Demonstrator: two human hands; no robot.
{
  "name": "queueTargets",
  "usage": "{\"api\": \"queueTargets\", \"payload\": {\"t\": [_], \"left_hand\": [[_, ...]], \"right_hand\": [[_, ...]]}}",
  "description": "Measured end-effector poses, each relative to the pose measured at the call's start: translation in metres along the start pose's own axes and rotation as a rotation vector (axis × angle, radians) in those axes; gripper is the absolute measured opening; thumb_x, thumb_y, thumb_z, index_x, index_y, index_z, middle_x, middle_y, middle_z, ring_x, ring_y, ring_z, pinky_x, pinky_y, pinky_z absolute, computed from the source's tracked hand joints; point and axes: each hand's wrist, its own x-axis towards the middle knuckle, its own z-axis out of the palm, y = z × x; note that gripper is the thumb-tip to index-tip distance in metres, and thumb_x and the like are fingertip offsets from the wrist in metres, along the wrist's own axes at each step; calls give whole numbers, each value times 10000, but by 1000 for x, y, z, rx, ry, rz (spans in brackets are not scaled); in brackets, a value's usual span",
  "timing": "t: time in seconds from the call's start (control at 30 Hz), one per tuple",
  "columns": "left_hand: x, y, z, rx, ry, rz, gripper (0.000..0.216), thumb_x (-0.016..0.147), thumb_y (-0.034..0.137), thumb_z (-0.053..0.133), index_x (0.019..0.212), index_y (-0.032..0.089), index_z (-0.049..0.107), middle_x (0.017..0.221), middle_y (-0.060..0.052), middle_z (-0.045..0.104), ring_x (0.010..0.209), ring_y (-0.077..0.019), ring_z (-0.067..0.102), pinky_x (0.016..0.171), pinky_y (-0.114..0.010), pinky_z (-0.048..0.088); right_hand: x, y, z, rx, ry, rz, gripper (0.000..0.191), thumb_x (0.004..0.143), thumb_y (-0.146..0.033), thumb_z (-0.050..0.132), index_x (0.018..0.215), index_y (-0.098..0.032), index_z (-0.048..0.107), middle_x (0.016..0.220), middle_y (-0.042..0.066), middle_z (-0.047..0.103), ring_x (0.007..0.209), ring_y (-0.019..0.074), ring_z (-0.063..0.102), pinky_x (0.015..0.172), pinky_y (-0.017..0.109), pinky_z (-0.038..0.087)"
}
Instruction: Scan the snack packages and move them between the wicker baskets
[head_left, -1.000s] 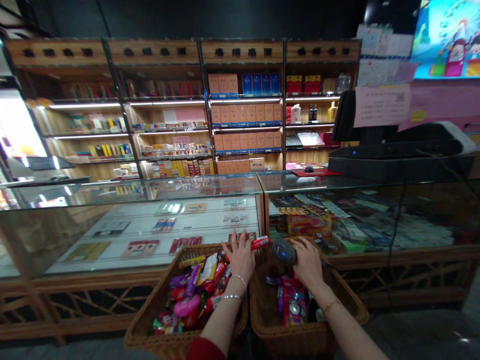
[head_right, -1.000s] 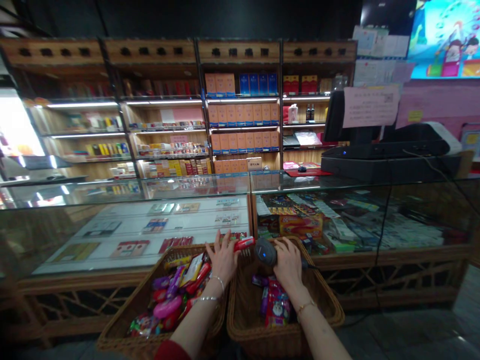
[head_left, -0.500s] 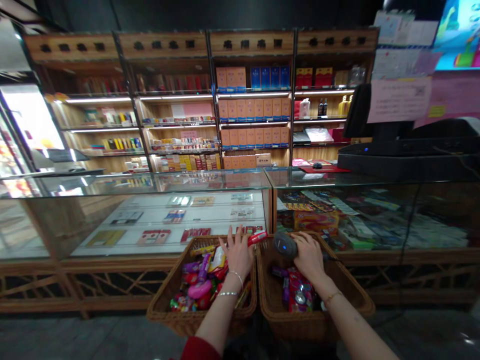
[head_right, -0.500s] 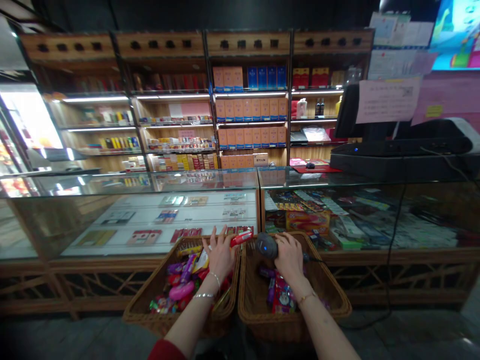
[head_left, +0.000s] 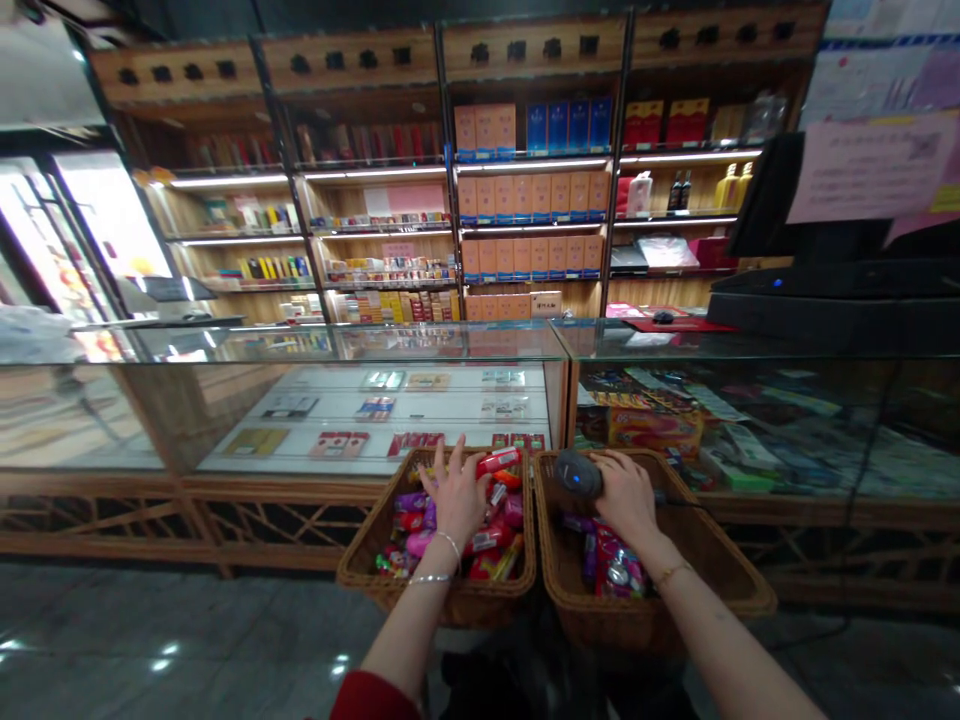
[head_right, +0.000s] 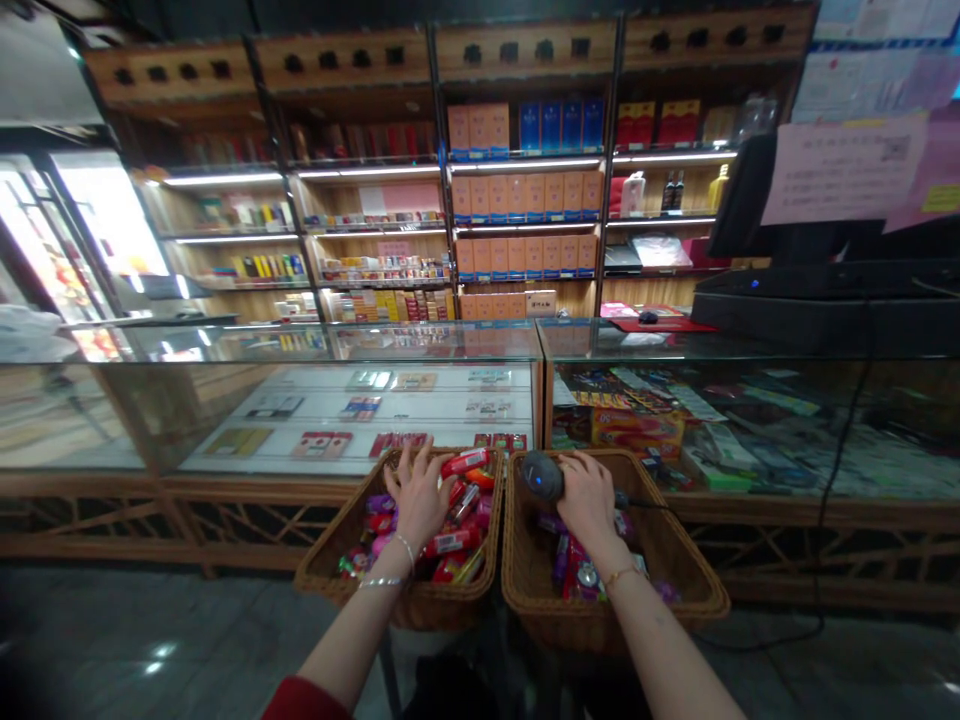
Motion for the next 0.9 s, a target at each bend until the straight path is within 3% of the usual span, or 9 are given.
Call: {"api": "queueTargets", "payload": {"t": [0.2,0.33,0.47,0.9], "left_hand": [[-11,-15,-11,-3,9,-11,363,887,352,526,1229,336,646,1570,-6,388,1492,-340,186,1164,-682,122],[-16,-19,-11,-11,40,-25,570,893,454,510,1437,289,468,1617,-53,285,1505,-349,126,1167,-667,130],[-17,-15,-8,7,46,-44,692,881,525,508,1503,259,365,1634,-79,226,1512,-366,59,1170,-662,114],[-16,5,-3,12,-1,-31,761,863,524,534,1528,229,310,1644,-110,167,1509,-387,-10,1168,-670,83]], "right_hand": [[-2,-2,3,-18,-29,14,434,709,-50,503,1063,-200,705,1239,20,690,1273,207,464,1002,355,310],[-2,-2,5,-22,-22,22,446,701,-49,511,1076,-199,701,1238,26,689,1265,206,467,990,354,316],[-4,-1,5,-24,-15,10,444,702,-47,517,1069,-209,707,1227,32,693,1259,209,472,981,353,320],[-6,11,2,-24,-13,25,410,760,-71,488,1082,-211,699,1248,38,680,1276,218,456,942,364,364]]}}
